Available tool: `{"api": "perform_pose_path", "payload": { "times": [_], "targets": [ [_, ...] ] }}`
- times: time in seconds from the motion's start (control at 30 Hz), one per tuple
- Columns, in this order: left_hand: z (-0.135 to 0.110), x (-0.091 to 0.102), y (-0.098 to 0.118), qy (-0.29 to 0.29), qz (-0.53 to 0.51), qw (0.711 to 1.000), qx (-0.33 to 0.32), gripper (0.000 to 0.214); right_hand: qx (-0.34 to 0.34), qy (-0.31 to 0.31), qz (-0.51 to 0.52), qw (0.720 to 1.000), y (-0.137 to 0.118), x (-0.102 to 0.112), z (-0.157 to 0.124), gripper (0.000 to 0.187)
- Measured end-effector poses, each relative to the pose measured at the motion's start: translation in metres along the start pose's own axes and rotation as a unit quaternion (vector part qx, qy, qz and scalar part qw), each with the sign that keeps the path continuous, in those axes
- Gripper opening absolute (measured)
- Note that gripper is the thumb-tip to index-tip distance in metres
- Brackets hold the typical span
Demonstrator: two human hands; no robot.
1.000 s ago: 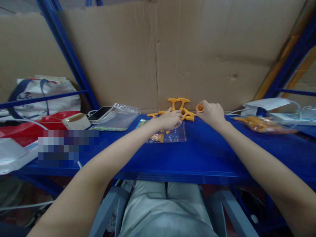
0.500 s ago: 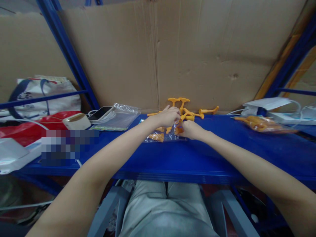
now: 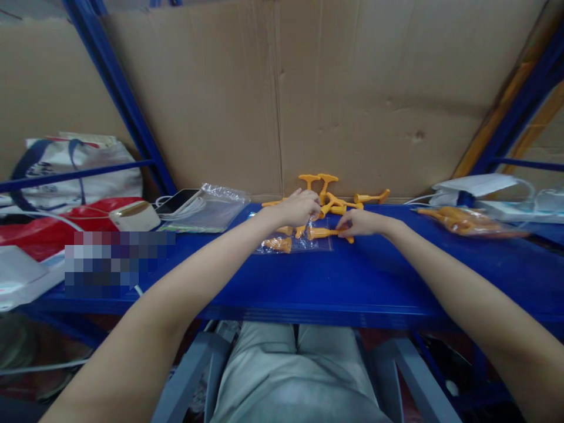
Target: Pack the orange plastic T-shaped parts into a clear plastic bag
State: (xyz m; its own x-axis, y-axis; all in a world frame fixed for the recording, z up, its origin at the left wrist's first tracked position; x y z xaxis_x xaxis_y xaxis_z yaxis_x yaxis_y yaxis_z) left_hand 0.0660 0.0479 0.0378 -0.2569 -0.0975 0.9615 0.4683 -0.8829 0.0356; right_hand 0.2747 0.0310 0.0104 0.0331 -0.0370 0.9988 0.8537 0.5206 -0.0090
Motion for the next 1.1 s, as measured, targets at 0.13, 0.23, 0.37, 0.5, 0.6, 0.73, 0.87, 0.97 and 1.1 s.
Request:
{"api": "perform_pose_path", "payload": {
  "times": [0.13, 0.23, 0.37, 0.5, 0.6, 0.73, 0.87, 0.97, 1.1],
  "targets": [
    [-0.001, 0.0, 0.0, -0.005, 0.009, 1.0, -0.006, 0.02, 0.016, 0.02, 0.008, 1.0, -0.013, 0.005, 0.0, 0.01],
    [-0.001, 0.001, 0.0, -0.004, 0.014, 1.0, -0.003, 0.02, -0.001, 0.037, 0.035, 0.999, -0.018, 0.011, -0.004, 0.009],
    [0.0, 0.003, 0.0, 0.0, 0.018, 1.0, -0.005, 0.02, -0.009, 0.058, 0.07, 0.996, -0.022, 0.009, -0.002, 0.011],
    [0.0, 0.006, 0.001, 0.007, 0.027, 1.0, -0.007, 0.02, 0.011, 0.077, 0.094, 0.993, -0.033, -0.001, 0.007, 0.015],
    [0.001, 0.006, 0.001, 0.008, 0.03, 1.0, -0.007, 0.02, 0.025, 0.086, 0.118, 0.989, -0.045, -0.009, 0.015, 0.015],
    [0.002, 0.003, 0.0, 0.009, 0.017, 1.0, -0.002, 0.019, 0.035, 0.126, 0.154, 0.979, -0.058, -0.018, 0.022, 0.011],
    [0.0, 0.003, -0.002, 0.026, -0.03, 0.999, -0.014, 0.018, 0.03, 0.16, 0.157, 0.974, -0.065, -0.025, 0.025, 0.006],
    [-0.008, 0.008, -0.006, 0.068, -0.09, 0.993, -0.015, 0.034, -0.001, 0.171, 0.155, 0.973, -0.066, -0.028, 0.025, 0.004],
    [-0.028, 0.011, -0.027, 0.145, -0.148, 0.975, 0.075, 0.043, -0.022, 0.167, 0.179, 0.969, -0.066, -0.028, 0.024, 0.003]
  ]
}}
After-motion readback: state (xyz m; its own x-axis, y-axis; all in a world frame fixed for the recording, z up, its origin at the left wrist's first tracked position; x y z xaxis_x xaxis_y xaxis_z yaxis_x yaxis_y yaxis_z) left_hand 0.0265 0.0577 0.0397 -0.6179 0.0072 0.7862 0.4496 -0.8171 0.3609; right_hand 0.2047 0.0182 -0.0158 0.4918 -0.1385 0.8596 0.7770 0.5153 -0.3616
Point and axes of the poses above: each hand's wrist, its own z-axis towards the middle knuckle, its own x-axis out of the back of the hand, y = z × x, the point moved 1 cm from there along z, towards the middle knuckle, and after that the axes turned 12 degrees about -z, right-handed, at the moved point
